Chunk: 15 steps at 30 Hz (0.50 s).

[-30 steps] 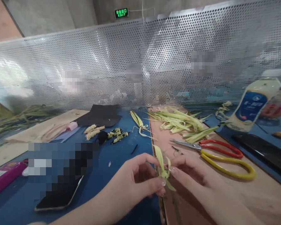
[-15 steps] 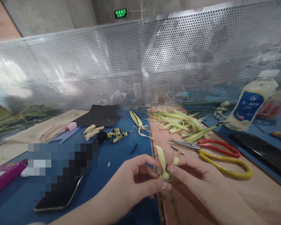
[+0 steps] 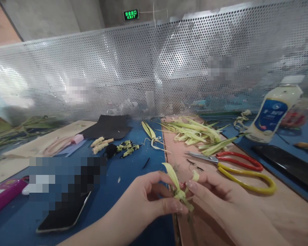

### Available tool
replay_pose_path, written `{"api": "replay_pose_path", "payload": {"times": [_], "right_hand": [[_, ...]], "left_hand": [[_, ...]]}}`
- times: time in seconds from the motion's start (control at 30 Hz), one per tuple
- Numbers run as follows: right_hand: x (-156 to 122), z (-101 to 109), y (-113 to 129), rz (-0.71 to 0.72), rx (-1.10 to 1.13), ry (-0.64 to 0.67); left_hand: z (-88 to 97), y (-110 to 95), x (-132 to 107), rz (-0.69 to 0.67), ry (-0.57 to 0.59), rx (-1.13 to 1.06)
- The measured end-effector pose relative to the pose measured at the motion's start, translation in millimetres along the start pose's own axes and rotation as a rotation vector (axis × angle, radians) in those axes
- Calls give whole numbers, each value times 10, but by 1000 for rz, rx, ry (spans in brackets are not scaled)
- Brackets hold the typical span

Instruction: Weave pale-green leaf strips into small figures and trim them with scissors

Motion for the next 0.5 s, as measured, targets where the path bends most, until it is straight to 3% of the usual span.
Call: {"api": "replay_pose_path", "payload": {"times": [0.5], "right_hand": [[-58, -26, -1, -95, 159, -36]], "left_hand": [[41, -15, -31, 28, -94, 299]]}}
Point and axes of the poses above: each hand's wrist, its own x-axis towards the middle knuckle, its own z-axis out of the back of the hand, y = z × x, the point moved 5 cm from there along x, towards the middle knuckle, and after that the axes turned 15 degrees about y, right-handed, at the moved point
